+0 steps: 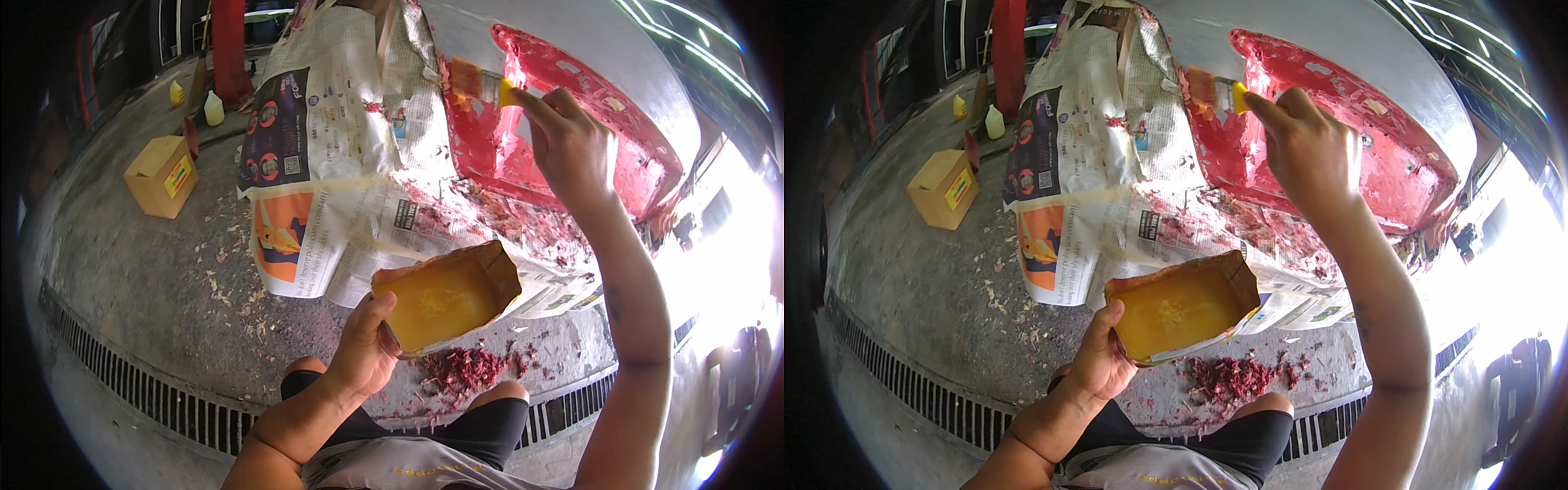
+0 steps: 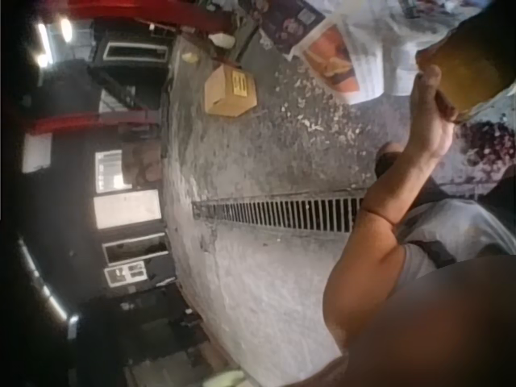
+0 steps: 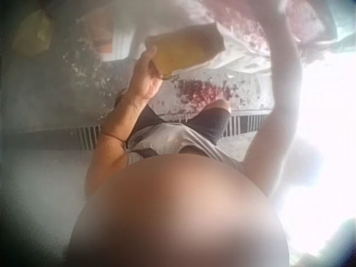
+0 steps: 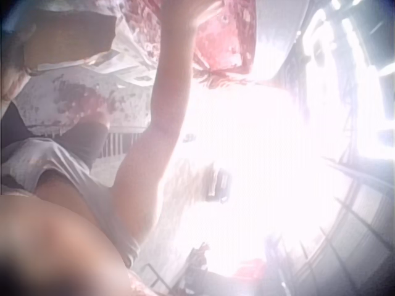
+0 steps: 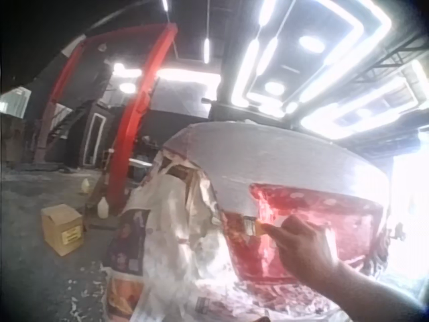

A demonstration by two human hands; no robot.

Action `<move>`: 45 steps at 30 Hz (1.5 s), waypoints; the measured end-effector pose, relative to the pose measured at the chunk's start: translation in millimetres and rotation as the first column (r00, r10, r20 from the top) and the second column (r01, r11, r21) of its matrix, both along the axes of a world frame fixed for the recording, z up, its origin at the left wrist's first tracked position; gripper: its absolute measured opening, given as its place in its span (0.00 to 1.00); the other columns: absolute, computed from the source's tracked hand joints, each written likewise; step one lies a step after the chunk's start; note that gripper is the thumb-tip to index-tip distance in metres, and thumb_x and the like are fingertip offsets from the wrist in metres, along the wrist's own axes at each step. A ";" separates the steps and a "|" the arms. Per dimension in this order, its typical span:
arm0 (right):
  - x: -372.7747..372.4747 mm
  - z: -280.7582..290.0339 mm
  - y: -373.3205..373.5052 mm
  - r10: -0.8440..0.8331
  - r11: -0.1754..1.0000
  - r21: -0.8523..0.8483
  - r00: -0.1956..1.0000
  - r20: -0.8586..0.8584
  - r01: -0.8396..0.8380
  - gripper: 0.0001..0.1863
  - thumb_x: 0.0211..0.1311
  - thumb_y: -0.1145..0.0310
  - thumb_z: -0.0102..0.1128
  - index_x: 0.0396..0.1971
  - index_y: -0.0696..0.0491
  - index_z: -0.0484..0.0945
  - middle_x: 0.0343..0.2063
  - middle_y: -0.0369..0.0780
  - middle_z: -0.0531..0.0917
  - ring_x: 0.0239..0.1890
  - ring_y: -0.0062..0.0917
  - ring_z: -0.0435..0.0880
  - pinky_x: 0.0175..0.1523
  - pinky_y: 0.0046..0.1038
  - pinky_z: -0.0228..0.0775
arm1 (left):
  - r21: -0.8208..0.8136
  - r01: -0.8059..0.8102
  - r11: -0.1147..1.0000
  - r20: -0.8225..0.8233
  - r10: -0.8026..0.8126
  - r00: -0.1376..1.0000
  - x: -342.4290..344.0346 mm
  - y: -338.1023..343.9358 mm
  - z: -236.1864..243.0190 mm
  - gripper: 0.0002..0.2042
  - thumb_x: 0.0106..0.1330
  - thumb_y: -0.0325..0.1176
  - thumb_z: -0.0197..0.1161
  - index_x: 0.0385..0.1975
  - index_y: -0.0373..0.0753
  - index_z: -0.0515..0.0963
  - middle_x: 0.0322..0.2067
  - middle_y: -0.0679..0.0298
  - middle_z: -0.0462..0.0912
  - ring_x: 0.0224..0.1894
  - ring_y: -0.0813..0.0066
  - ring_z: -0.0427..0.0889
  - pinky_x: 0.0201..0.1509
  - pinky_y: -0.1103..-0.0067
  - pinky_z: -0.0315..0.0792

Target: The person scrapes red paint residue from a gray car part using a scraper and a cloth, then pours yellow paint into a tray and applies it with a brush to the same part. The part is masked with newspaper and tape during the process.

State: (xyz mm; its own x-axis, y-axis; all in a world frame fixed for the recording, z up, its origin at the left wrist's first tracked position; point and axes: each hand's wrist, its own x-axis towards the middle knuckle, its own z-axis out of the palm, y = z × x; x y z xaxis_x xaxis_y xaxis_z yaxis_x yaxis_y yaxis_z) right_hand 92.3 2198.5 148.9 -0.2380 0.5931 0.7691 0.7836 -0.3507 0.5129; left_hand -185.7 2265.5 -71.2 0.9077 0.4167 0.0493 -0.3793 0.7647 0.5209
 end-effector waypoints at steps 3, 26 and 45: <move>-3.0 -5.7 0.8 -0.057 0.996 -0.070 0.998 -0.033 0.054 0.18 0.65 0.73 0.66 0.51 0.37 0.90 0.32 0.34 0.83 0.27 0.26 0.88 0.28 0.33 0.82 | -0.026 0.020 0.999 0.015 -0.020 1.000 -0.1 -1.0 -0.3 0.27 0.82 0.45 0.59 0.73 0.37 0.65 0.68 0.55 0.76 0.69 0.66 0.78 0.71 0.67 0.77; -1.7 -12.7 -15.3 -0.137 0.985 -0.105 0.991 -0.009 0.135 0.15 0.70 0.69 0.63 0.50 0.35 0.91 0.30 0.33 0.81 0.25 0.27 0.86 0.29 0.31 0.82 | -0.006 0.027 1.000 0.012 -0.027 1.000 -6.8 -5.5 0.0 0.29 0.82 0.45 0.58 0.75 0.34 0.64 0.69 0.54 0.76 0.72 0.66 0.76 0.75 0.67 0.74; -17.5 -35.2 -30.7 -0.264 0.952 -0.172 0.964 -0.041 0.254 0.19 0.68 0.72 0.61 0.55 0.38 0.88 0.31 0.34 0.80 0.25 0.27 0.87 0.28 0.33 0.80 | 0.031 -0.002 1.000 -0.026 0.003 1.000 -2.5 -7.2 -9.1 0.33 0.78 0.48 0.61 0.75 0.33 0.65 0.68 0.53 0.78 0.70 0.64 0.78 0.76 0.64 0.75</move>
State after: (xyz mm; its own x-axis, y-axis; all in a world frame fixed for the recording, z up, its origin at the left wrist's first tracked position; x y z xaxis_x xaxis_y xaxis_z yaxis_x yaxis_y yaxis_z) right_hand 74.8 2167.8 113.7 -0.0142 0.7468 0.6649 0.7092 -0.4613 0.5332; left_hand -188.2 2258.3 -80.4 0.9078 0.4175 0.0385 -0.3670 0.7469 0.5545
